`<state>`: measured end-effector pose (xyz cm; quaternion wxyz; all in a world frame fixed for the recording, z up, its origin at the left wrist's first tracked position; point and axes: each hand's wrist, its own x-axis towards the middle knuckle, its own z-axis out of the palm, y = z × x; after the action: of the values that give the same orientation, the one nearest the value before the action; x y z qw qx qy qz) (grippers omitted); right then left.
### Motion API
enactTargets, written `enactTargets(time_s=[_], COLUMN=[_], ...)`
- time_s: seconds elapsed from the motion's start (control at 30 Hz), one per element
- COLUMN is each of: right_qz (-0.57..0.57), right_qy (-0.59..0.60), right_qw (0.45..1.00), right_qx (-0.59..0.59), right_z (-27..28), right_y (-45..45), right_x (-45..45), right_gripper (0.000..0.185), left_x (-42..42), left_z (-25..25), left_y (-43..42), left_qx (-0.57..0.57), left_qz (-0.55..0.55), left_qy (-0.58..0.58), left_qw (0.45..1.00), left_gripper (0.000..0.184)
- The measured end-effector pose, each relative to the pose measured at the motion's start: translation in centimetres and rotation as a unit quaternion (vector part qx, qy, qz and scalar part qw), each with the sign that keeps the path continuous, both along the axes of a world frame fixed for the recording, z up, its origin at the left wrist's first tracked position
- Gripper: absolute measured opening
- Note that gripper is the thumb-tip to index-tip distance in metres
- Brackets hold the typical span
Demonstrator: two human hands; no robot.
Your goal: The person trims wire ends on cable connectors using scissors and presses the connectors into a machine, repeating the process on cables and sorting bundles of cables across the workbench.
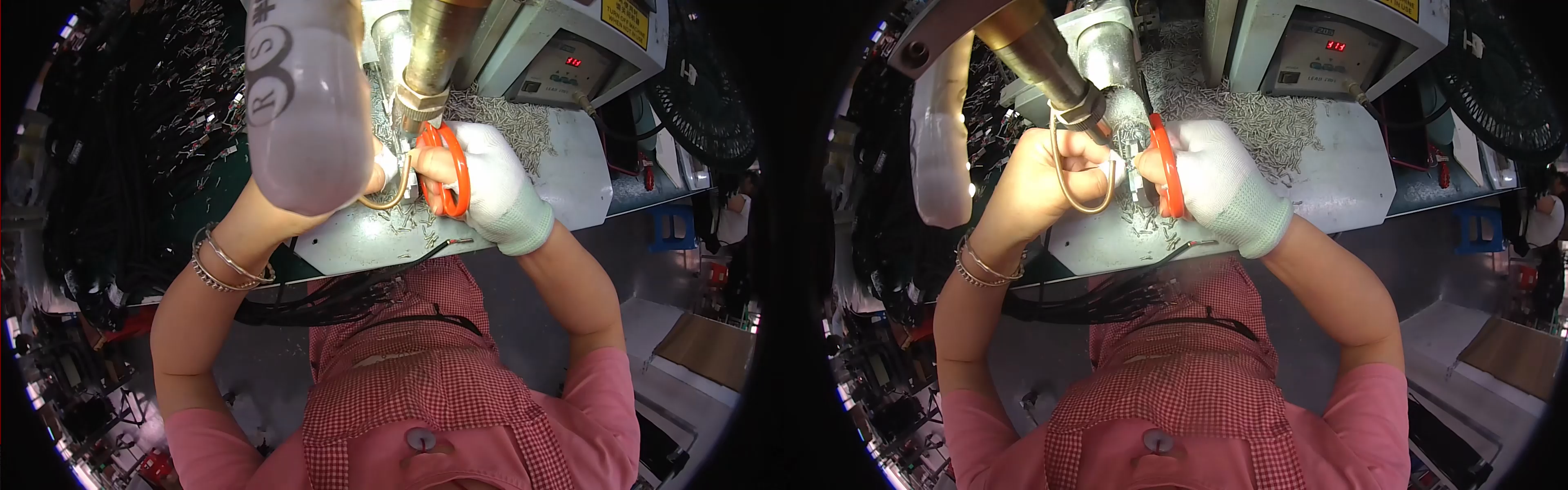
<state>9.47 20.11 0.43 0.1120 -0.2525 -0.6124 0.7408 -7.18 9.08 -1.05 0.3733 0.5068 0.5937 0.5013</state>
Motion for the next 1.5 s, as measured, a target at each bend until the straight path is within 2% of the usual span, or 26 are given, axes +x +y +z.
enactTargets(time_s=[0.2, 0.37, 0.43, 0.5, 0.6, 0.73, 0.83, 0.9, 0.97, 1.07, 1.13, 1.5], right_qz=[0.008, 0.036, 0.028, 0.008, -0.009, -0.007, 0.033, 0.019, -0.002, -0.021, -0.016, -0.008], right_qy=[-0.012, -0.045, -0.050, -0.003, -0.013, -0.007, -0.001, 0.035, -0.015, -0.004, -0.015, -0.019], right_qw=[1.000, 0.998, 0.998, 0.999, 0.999, 1.000, 0.999, 0.999, 1.000, 1.000, 1.000, 0.999], right_qx=[-0.007, -0.018, -0.014, -0.031, -0.030, -0.026, -0.011, -0.017, -0.027, -0.009, -0.011, -0.029], right_z=[0.2, 0.4, 0.0, -0.1, 0.1, -0.2, 0.0, -0.2, 0.5, 0.4, 0.6, 0.5], right_y=[0.2, 0.5, 0.3, 0.1, -0.1, 0.1, 0.3, 0.1, 0.0, -0.2, -0.2, 0.1], right_x=[0.0, 0.0, -0.2, -0.2, -0.4, -0.4, -0.1, 0.0, 0.0, -0.1, 0.0, 0.0], right_gripper=[0.021, 0.018, 0.016, 0.014, 0.013, 0.015, 0.017, 0.019, 0.018, 0.018, 0.018, 0.020], left_x=[0.0, 1.0, 0.8, 0.4, 0.5, 0.3, 0.5, 0.4, 0.5, 0.5, 0.6, 0.5], left_z=[-0.1, 1.5, 1.9, 1.7, 2.0, 1.3, 0.9, 1.2, 1.0, 1.3, 1.4, 1.2], left_y=[-0.1, 0.2, 0.3, 0.4, 0.3, 0.4, 0.4, 0.4, 0.4, 0.4, 0.5, 0.3], left_qx=[-0.005, 0.008, -0.028, -0.077, -0.087, -0.070, 0.011, -0.001, 0.007, 0.021, 0.048, 0.043], left_qz=[-0.001, -0.013, -0.024, -0.028, -0.018, -0.034, -0.020, -0.035, -0.028, -0.033, -0.046, -0.037], left_qy=[0.005, -0.049, -0.027, -0.027, 0.003, -0.041, -0.017, -0.024, -0.026, 0.010, 0.009, -0.002], left_qw=[1.000, 0.999, 0.999, 0.996, 0.996, 0.996, 1.000, 0.999, 0.999, 0.999, 0.998, 0.998], left_gripper=[0.008, 0.009, 0.010, 0.011, 0.010, 0.010, 0.010, 0.010, 0.009, 0.009, 0.009, 0.010])
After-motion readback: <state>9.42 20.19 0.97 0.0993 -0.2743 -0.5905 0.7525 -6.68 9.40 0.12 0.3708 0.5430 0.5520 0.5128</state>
